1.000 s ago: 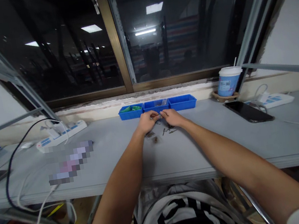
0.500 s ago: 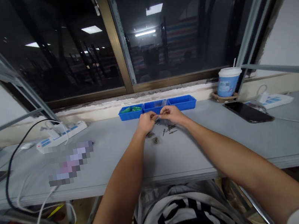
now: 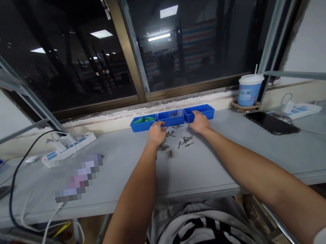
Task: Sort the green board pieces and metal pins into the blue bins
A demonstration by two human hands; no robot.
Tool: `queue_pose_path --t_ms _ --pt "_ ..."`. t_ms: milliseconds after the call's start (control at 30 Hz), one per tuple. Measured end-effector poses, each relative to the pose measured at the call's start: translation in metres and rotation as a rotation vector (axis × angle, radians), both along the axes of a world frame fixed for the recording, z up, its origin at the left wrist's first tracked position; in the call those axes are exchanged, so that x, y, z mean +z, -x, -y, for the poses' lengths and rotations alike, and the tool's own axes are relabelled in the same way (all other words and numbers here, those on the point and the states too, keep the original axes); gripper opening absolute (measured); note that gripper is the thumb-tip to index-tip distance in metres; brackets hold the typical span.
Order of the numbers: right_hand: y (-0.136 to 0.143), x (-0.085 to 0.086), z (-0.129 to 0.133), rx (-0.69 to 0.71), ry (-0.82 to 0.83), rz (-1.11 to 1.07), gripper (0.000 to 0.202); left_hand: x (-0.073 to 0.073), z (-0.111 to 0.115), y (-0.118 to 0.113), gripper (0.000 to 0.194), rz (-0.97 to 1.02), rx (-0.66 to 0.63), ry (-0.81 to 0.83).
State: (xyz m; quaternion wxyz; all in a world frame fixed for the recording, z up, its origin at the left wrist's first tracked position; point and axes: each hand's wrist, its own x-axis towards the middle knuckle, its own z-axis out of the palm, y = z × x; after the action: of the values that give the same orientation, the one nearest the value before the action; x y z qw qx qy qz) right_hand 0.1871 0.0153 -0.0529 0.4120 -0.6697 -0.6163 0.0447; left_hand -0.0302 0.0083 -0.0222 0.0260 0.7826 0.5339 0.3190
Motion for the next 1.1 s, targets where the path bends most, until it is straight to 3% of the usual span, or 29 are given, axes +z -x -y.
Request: queue_pose_path --t_ms 167,267,433,567,733,900,1100 --pt "0.001 -0.002 -0.003 0.015 0.039 0.037 0.072 -0.002 -0.001 0.0 0.027 -0.038 0.007 0.036" --pt "0.007 0.007 0.003 0.046 -0.032 0.028 0.056 -0.002 0.0 0.0 0.027 -0.06 0.006 0.042" --pt "0.02 0.02 0.016 0.393 0.212 0.054 0.012 -0.001 0.002 -0.001 0.026 -0.089 -0.012 0.054" --pt "0.027 0.016 0.019 0.538 0.323 0.154 0.007 -0.001 0.003 -0.002 0.025 -0.111 -0.026 0.061" --pt "0.032 0.009 0.015 0.595 0.231 0.203 0.015 -0.003 0.001 -0.002 0.024 -0.141 -0.058 0.039" --pt "0.038 0.009 0.012 0.557 -0.012 0.005 0.013 -0.001 0.005 -0.006 0.023 -0.08 -0.164 -0.02" --pt "0.041 0.012 0.01 0.652 0.005 -0.377 0.026 0.007 0.017 -0.014 0.023 0.084 -0.304 0.025"
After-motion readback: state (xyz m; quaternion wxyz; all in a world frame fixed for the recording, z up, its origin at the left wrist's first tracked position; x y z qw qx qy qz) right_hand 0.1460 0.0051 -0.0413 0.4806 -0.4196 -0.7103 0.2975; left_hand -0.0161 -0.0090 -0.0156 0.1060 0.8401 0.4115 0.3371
